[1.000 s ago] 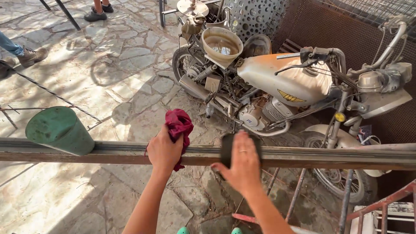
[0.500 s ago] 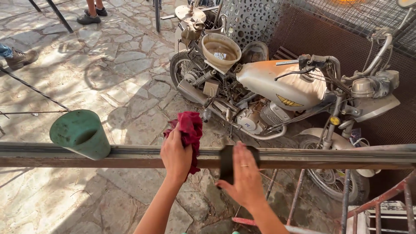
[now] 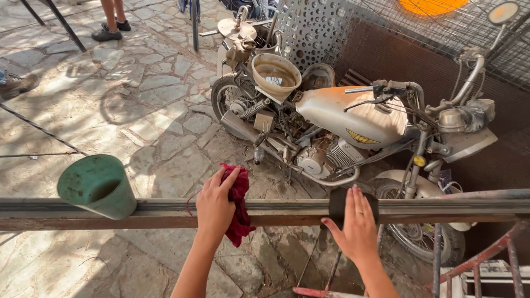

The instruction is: Sanding a long metal beam using a sanding block and wiping it with a cloth.

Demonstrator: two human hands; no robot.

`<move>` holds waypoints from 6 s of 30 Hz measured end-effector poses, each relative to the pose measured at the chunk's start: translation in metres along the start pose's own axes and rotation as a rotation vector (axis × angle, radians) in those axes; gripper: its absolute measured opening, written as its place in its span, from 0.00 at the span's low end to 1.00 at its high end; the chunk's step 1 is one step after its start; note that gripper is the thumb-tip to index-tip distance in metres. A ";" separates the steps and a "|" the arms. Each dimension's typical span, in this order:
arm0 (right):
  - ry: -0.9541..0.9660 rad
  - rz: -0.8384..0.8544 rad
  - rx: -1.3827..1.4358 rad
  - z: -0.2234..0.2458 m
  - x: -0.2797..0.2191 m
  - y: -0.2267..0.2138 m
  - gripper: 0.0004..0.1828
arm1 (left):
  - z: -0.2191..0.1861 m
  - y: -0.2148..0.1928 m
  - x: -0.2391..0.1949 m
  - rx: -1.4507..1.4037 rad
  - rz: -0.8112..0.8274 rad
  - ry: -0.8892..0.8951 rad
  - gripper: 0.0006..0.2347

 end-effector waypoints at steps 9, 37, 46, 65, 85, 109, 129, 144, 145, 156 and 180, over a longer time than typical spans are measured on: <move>-0.208 -0.080 0.096 0.063 0.001 -0.033 0.54 | -0.013 -0.017 0.004 0.130 0.104 -0.217 0.21; -0.099 0.018 0.108 -0.010 -0.005 0.005 0.57 | -0.027 -0.020 0.006 0.180 0.157 -0.453 0.24; -0.277 -0.105 -0.446 0.030 -0.020 -0.027 0.59 | -0.022 -0.014 0.009 0.201 0.126 -0.421 0.27; -0.023 0.152 0.098 0.025 0.023 -0.032 0.57 | -0.015 -0.013 0.009 0.183 0.160 -0.368 0.26; 0.190 0.024 0.152 0.001 -0.004 -0.032 0.55 | -0.010 -0.014 0.009 0.192 0.128 -0.349 0.26; 0.110 0.234 0.115 0.003 -0.010 -0.030 0.50 | -0.007 -0.010 0.006 0.174 0.044 -0.290 0.25; -0.041 -0.220 0.109 0.068 0.039 -0.032 0.53 | -0.019 -0.027 -0.003 0.204 0.119 -0.334 0.23; -0.088 0.022 0.180 0.090 0.030 -0.064 0.48 | -0.011 -0.016 0.005 0.204 0.164 -0.377 0.27; -0.082 0.017 0.182 0.083 0.026 -0.071 0.48 | -0.011 -0.015 0.005 0.208 0.163 -0.370 0.27; 0.573 0.006 0.195 0.016 0.011 -0.060 0.49 | -0.014 -0.018 0.005 0.213 0.149 -0.392 0.27; 0.603 -0.179 0.088 -0.102 0.004 -0.010 0.48 | -0.016 -0.021 -0.001 0.179 0.158 -0.387 0.23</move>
Point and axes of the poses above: each hand's wrist, its own x-axis towards the middle knuckle, its own y-axis out of the palm, z = x × y, the point moved 3 cm from there along x, towards the middle knuckle, and after that the axes turned 9 degrees about -y, right-handed, at the moved point
